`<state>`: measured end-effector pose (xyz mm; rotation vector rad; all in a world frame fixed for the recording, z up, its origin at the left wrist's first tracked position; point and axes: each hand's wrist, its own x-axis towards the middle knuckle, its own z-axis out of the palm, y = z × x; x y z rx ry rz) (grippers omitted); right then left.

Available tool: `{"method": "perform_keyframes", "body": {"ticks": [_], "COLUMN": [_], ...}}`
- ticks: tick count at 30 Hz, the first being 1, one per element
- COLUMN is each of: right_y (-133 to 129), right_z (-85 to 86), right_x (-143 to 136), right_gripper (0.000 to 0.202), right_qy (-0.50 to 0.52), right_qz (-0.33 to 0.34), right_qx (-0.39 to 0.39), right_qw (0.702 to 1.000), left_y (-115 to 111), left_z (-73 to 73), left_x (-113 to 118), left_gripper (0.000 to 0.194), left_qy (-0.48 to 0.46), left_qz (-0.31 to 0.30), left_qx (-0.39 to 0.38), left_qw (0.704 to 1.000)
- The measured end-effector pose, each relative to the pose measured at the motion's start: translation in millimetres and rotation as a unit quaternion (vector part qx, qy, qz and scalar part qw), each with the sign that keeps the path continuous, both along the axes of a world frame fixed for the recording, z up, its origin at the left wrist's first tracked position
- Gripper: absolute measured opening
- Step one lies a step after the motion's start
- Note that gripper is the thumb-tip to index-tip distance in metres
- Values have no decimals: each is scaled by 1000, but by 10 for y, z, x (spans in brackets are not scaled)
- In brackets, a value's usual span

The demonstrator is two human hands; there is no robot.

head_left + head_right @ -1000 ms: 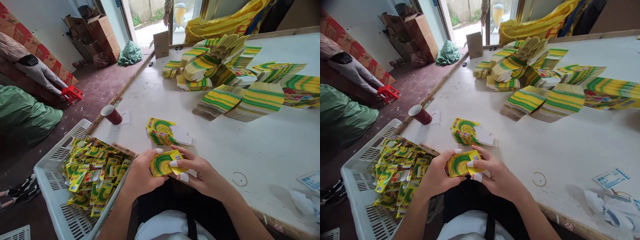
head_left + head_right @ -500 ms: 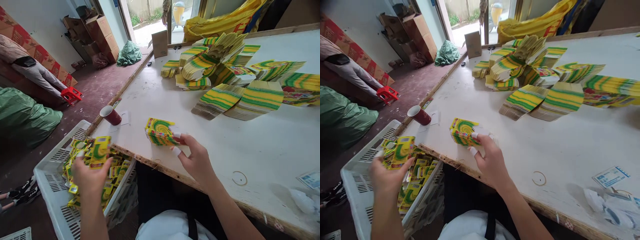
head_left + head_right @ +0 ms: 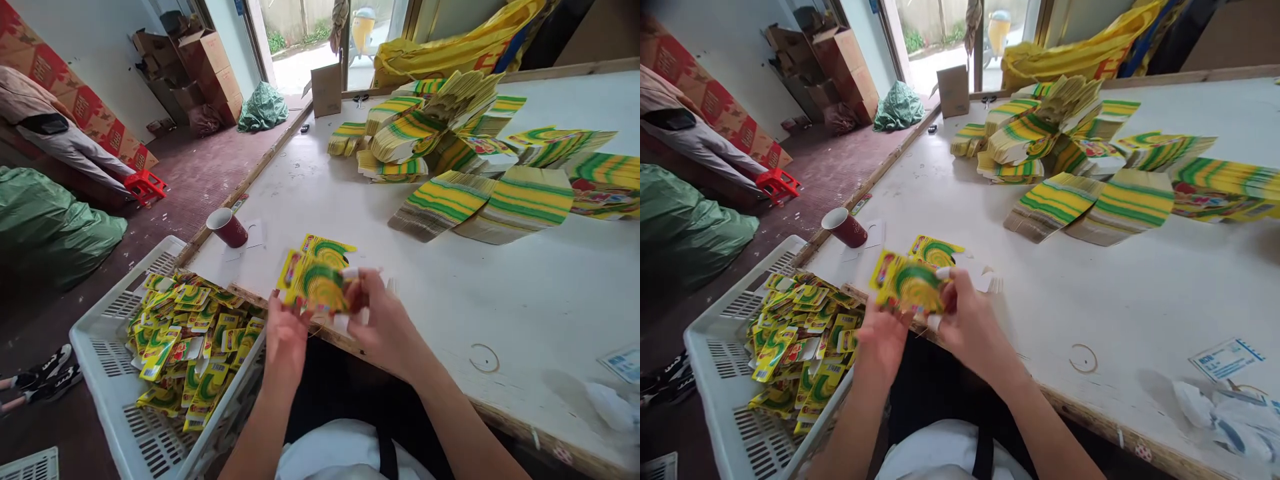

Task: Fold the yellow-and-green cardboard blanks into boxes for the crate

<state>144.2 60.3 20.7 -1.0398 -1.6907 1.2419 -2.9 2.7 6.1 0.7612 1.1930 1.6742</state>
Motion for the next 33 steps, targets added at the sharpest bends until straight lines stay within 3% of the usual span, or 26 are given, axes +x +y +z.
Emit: {"method": "perform_keyframes", "body": {"ticks": [2,5,10,13,15,19,23,33], "right_y": [-169,-364,-412,-316,-250,-197,-235,-280], "right_z": [39,19,-92,-125,-127,-134,-157,-165], "right_x": [-29,-119,-156,-70,-11,25,4,-14], "right_gripper": [43,39,26,26,25,24,29,29], "right_qy": [110,201,159,178,229,305,333,344], "right_qz": [109,159,96,65,59,47,43,49], "right_qx": [-106,-191,-175,-151,-166,-232,-271,-279], "right_qw": [982,948,967,970,957,922,902,895], "left_y": [44,143,219,167,121,48,15,12], "left_z": [97,209,142,54,19,-10,-2,49], "left_x": [155,278,263,235,246,317,340,303], "left_gripper": [85,82,68,84,81,41,42,44], "left_qy": [-48,-6,-17,-35,-24,-18,-34,-52], "left_qz": [0,40,103,75,65,67,87,91], "left_qx": [26,44,46,55,38,-22,-20,-31], "left_qw": [998,998,993,995,997,997,995,994]}}
